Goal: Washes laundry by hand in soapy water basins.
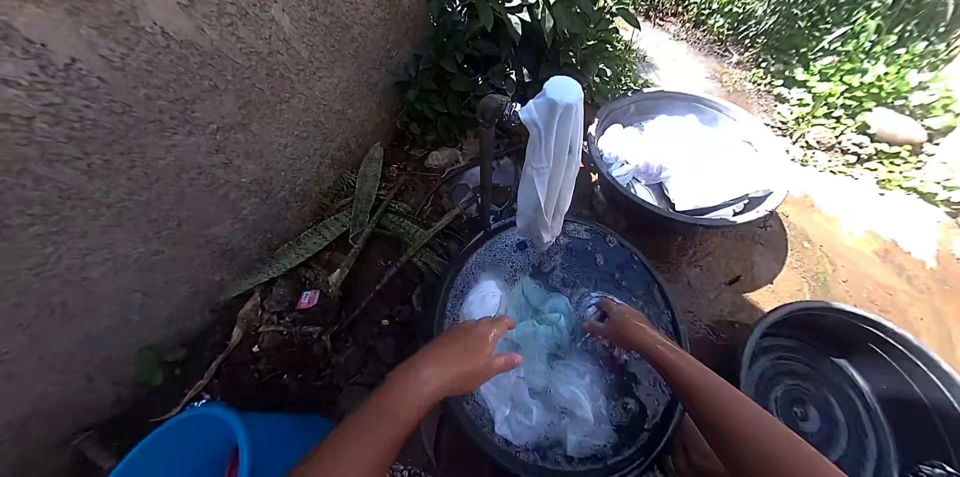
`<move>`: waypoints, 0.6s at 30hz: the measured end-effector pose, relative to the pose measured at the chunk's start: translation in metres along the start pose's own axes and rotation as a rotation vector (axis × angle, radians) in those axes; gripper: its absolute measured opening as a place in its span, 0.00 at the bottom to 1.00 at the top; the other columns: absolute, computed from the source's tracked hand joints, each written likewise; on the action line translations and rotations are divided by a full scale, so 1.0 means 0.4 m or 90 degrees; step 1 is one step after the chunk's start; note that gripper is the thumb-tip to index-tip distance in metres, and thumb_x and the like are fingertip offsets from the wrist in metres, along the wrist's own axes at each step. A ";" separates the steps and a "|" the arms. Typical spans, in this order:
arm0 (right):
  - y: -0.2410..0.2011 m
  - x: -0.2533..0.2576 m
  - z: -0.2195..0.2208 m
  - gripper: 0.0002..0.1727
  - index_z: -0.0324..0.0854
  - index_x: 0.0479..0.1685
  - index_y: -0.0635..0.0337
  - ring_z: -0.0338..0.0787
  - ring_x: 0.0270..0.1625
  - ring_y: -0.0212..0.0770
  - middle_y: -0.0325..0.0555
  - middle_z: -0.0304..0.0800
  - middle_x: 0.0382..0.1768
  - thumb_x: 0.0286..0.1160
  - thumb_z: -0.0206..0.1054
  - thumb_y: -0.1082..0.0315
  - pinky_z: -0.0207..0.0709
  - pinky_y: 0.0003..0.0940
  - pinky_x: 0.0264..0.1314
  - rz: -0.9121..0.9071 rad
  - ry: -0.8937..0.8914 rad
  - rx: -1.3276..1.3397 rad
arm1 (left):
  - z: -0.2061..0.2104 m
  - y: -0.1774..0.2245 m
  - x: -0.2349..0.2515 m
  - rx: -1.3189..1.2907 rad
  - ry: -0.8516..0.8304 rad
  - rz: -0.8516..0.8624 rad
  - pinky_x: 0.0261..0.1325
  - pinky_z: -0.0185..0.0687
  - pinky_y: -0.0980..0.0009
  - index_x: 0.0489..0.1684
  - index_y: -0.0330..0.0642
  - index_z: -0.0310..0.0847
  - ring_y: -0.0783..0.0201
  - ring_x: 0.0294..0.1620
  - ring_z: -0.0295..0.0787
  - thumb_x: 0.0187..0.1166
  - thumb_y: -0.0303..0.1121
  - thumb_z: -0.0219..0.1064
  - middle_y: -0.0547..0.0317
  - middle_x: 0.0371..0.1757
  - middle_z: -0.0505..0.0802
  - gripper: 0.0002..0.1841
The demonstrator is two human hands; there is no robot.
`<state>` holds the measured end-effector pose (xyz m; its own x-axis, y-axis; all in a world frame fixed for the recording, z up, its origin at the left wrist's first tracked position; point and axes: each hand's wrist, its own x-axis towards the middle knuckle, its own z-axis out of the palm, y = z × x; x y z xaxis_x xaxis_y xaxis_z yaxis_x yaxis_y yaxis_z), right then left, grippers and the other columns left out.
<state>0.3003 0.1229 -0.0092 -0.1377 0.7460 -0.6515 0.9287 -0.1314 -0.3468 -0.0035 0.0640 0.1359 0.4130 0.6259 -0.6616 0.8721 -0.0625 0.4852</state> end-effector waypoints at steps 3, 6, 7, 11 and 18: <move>-0.012 0.014 0.135 0.43 0.52 0.92 0.64 0.75 0.79 0.71 0.75 0.70 0.78 0.82 0.66 0.54 0.67 0.66 0.80 0.062 0.028 0.061 | 0.020 -0.002 0.000 0.046 -0.062 0.005 0.85 0.62 0.43 0.88 0.40 0.63 0.42 0.83 0.72 0.89 0.53 0.58 0.39 0.81 0.77 0.34; 0.015 0.001 0.227 0.30 0.56 0.87 0.77 0.66 0.86 0.70 0.77 0.65 0.82 0.90 0.54 0.70 0.57 0.61 0.89 0.074 0.004 0.059 | 0.040 0.000 -0.005 0.056 -0.052 0.014 0.85 0.62 0.43 0.87 0.40 0.63 0.43 0.84 0.71 0.90 0.53 0.57 0.38 0.81 0.77 0.33; 0.018 -0.006 0.234 0.29 0.59 0.85 0.77 0.63 0.89 0.67 0.74 0.63 0.84 0.91 0.53 0.68 0.53 0.60 0.91 0.072 -0.031 0.016 | 0.041 0.001 -0.009 0.063 -0.046 0.010 0.85 0.62 0.43 0.87 0.40 0.63 0.43 0.84 0.71 0.90 0.52 0.57 0.38 0.81 0.77 0.33; -0.029 -0.043 0.100 0.27 0.82 0.61 0.75 0.83 0.68 0.63 0.70 0.85 0.61 0.76 0.74 0.56 0.73 0.63 0.73 0.009 -0.044 0.058 | 0.039 -0.007 -0.027 0.074 -0.029 0.009 0.85 0.62 0.44 0.87 0.39 0.63 0.43 0.84 0.71 0.90 0.51 0.57 0.38 0.81 0.77 0.33; -0.253 -0.445 -0.278 0.14 0.81 0.35 0.58 0.84 0.23 0.27 0.37 0.85 0.21 0.91 0.55 0.66 0.80 0.22 0.27 -0.211 0.084 0.624 | 0.042 0.032 0.027 0.000 -0.012 0.061 0.82 0.63 0.38 0.88 0.37 0.60 0.38 0.80 0.75 0.86 0.54 0.62 0.34 0.79 0.78 0.38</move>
<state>0.2693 0.0758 0.2169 -0.2409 0.8994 -0.3648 0.1563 -0.3350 -0.9291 0.0166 0.0567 0.1254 0.5001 0.6017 -0.6228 0.8280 -0.1217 0.5474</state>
